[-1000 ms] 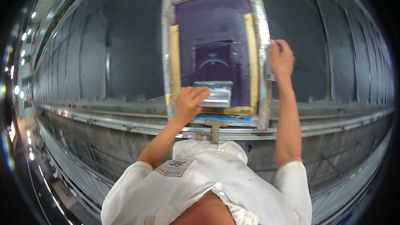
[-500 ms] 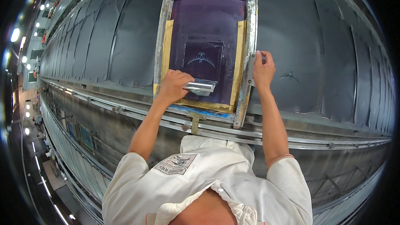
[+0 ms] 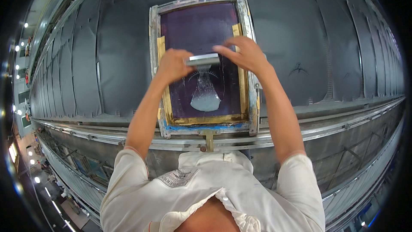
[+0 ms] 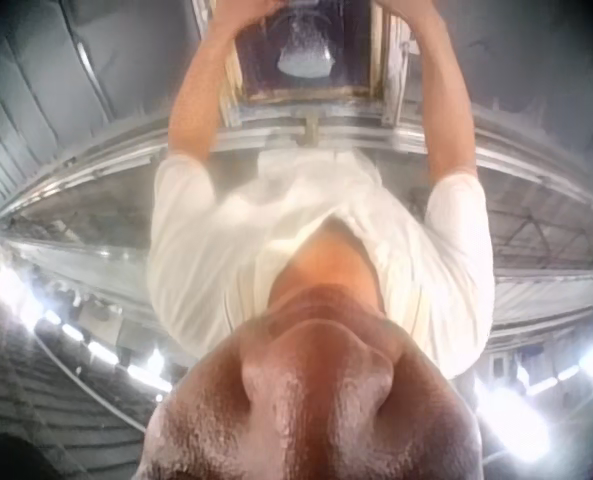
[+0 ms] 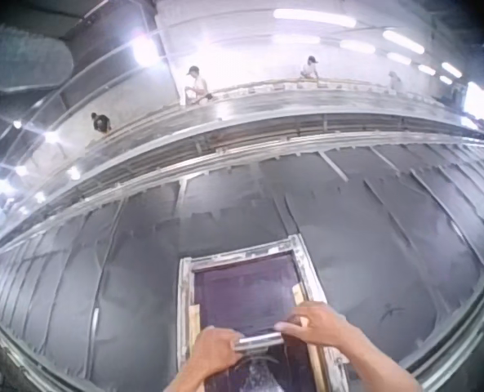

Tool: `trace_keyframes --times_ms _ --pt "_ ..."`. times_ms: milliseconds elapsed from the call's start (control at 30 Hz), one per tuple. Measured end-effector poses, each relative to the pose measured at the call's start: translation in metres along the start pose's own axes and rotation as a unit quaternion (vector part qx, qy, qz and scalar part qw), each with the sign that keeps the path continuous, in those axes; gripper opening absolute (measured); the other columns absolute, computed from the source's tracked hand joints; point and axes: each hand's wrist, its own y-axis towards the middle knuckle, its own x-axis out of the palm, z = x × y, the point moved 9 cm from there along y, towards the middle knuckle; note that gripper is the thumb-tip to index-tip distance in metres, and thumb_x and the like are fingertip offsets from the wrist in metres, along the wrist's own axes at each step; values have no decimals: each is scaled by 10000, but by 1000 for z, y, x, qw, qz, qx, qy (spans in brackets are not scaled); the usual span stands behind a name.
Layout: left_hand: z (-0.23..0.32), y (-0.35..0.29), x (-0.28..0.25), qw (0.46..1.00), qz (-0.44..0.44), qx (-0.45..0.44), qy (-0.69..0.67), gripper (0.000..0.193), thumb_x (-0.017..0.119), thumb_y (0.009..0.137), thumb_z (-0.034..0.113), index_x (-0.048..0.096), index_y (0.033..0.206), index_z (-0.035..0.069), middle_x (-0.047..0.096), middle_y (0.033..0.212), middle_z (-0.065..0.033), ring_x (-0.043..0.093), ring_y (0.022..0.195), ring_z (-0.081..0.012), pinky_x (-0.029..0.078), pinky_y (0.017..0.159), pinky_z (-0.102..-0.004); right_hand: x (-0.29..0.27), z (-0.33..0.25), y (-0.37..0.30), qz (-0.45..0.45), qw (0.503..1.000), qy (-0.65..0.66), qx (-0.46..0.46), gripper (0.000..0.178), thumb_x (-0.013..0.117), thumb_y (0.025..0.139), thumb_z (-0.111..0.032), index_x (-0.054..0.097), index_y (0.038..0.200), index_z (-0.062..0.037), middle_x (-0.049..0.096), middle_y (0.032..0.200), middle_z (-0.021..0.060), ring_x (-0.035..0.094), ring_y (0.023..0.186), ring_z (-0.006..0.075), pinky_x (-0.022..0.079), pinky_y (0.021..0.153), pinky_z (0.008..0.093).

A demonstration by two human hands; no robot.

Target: The person uses a squeegee to spread ink across a screen-printing frame mounted on a large curved surface. The person repeatedly pulls the squeegee downward to transfer ink through the screen onto the surface below.

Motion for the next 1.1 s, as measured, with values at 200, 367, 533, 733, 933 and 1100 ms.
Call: trace_keyframes --times_ms 200,367,533,733,933,1100 --pt "3 2 -9 999 50 4 6 143 794 740 204 759 870 155 748 888 -81 706 862 -326 508 834 -494 69 -33 25 -79 969 -221 -81 181 782 767 -140 667 875 -52 695 789 147 687 858 358 511 791 489" --pt "56 -92 32 999 -27 19 -28 197 803 730 182 768 924 176 762 936 -34 709 885 -264 481 823 -435 92 -55 -106 -141 959 -221 -108 168 732 717 -41 677 870 -85 667 734 119 679 791 330 500 835 443" --pt "22 4 -18 997 48 46 35 169 794 778 262 760 910 161 745 884 -62 698 848 -286 470 793 -425 53 -40 17 -163 963 -213 -39 138 765 794 -159 714 903 -92 745 847 137 719 816 363 541 802 479" --pt "-28 -12 59 998 32 41 -24 180 798 721 197 746 892 178 732 842 -57 691 811 -277 443 753 -436 127 10 8 -177 944 -264 -93 163 747 758 -118 684 906 -90 707 815 124 700 850 316 494 875 459" --pt "-96 37 79 997 28 64 -29 125 810 739 207 730 832 181 711 797 -27 687 796 -246 415 758 -415 173 54 67 -181 963 -187 -69 180 798 762 -141 663 866 -82 697 777 150 692 800 375 514 808 497" --pt "-102 96 26 998 44 29 -25 151 834 728 231 759 829 148 729 778 -87 691 765 -313 479 804 -416 124 40 136 -157 959 -234 -33 198 804 802 -185 694 918 -69 720 839 197 697 852 419 552 779 507"
